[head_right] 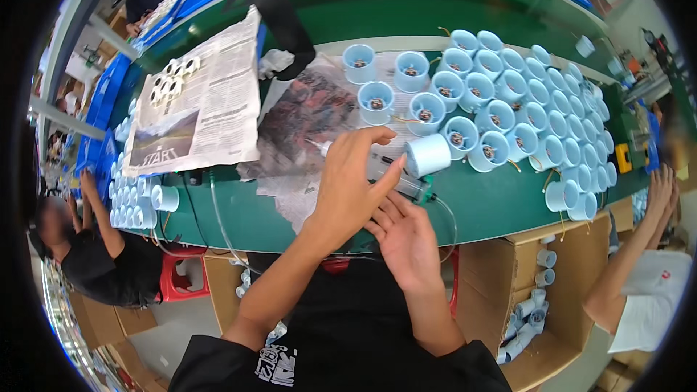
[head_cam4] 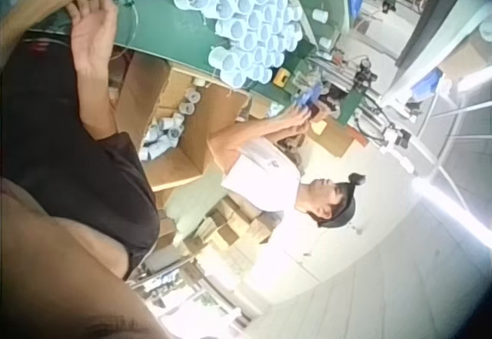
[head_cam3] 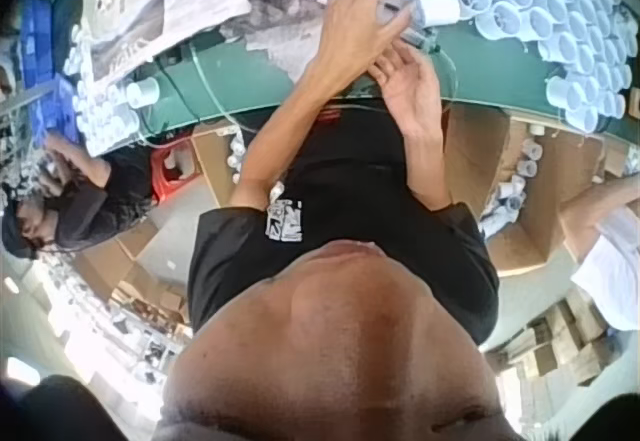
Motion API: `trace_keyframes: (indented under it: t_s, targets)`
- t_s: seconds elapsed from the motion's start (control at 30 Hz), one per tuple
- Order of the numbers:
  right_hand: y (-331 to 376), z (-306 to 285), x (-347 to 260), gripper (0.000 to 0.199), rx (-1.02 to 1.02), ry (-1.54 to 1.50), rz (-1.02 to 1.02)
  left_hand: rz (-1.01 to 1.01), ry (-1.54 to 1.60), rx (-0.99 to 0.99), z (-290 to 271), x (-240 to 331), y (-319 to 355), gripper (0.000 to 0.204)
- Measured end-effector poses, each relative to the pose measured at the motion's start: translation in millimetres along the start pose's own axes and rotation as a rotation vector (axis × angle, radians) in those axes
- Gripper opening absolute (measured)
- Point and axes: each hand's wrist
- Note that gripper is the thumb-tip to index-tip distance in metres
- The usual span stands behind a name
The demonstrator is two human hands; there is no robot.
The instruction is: Assembling small electronic components by inserting parts and applying sealant using a syringe.
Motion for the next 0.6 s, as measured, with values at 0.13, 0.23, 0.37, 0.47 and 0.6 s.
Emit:
trace_keyframes:
  t_s: [0.13, 0.23, 0.37, 0.47, 0.6]
  targets:
    - [1, -9, 5, 0.030, 0.017, -0.092, 0.004, 0.070, -0.189, -0.096, 17, 14, -10, 0.045]
    - [3, -12, 8, 0.030, 0.059, -0.091, 0.005, 0.077, -0.342, -0.275, 35, 14, -16, 0.054]
    - [0, -21, 11, 0.030, -0.058, -0.135, -0.002, 0.086, -0.290, -0.293, 28, 10, -14, 0.064]
    - [2, -4, 3, 0.033, -0.092, -0.098, 0.000, -0.008, 0.019, -0.186, -1, 7, -5, 0.077]
    - [5, 13, 4, 0.040, 0.023, -0.030, 0.007, -0.125, 0.069, -0.210, -18, -9, 0, 0.068]
Point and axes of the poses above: each hand's wrist, its own y-axis away from the middle knuckle, its own z-axis out of the palm, x = y × z, and after that the axes turned 4 degrees about y, right-handed
